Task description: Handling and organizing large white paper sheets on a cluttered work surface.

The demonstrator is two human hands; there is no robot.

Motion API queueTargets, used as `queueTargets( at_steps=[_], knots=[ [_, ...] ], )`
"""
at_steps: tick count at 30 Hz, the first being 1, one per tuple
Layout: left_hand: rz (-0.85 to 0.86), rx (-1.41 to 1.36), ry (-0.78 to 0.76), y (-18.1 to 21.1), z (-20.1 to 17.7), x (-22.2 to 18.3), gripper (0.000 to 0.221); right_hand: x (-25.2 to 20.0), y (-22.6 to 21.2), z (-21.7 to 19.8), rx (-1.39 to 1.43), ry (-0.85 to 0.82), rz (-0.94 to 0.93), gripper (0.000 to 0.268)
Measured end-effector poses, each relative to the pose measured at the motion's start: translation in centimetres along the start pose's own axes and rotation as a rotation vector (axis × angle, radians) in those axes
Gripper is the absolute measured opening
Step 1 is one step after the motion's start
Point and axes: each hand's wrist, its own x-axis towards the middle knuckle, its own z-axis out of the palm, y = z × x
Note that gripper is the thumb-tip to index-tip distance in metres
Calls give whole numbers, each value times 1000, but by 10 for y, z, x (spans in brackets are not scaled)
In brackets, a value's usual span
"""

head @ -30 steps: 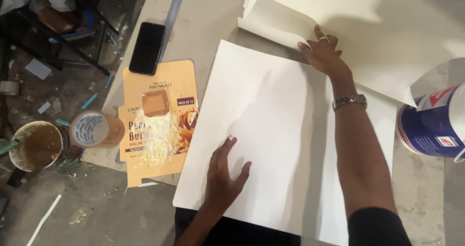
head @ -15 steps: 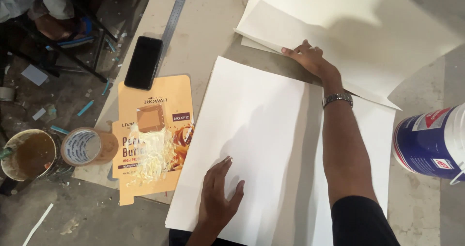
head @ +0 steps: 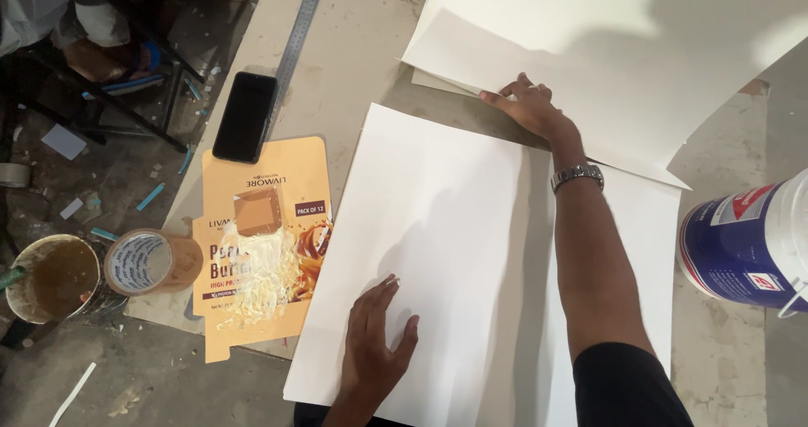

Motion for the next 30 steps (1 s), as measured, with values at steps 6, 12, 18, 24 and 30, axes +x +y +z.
queueTargets(
  at_steps=[6, 12, 18, 24, 30],
  knots=[
    [0, 1, -2, 0, 1, 0, 56, 3, 5, 5, -1, 16, -8, 87],
    [-7, 4, -1, 3, 0, 1, 54, 5, 10, 11, -6, 75, -63, 83],
    [-8, -1, -4, 2, 0, -1, 53, 2, 10, 12, 16, 94, -102, 77],
    [-1, 41, -4, 0, 3, 0, 56, -21, -4, 14, -68, 90, -112, 78],
    [41, 111, -16, 2, 4, 2, 60, -33, 2, 41, -121, 418, -423, 46]
  ],
)
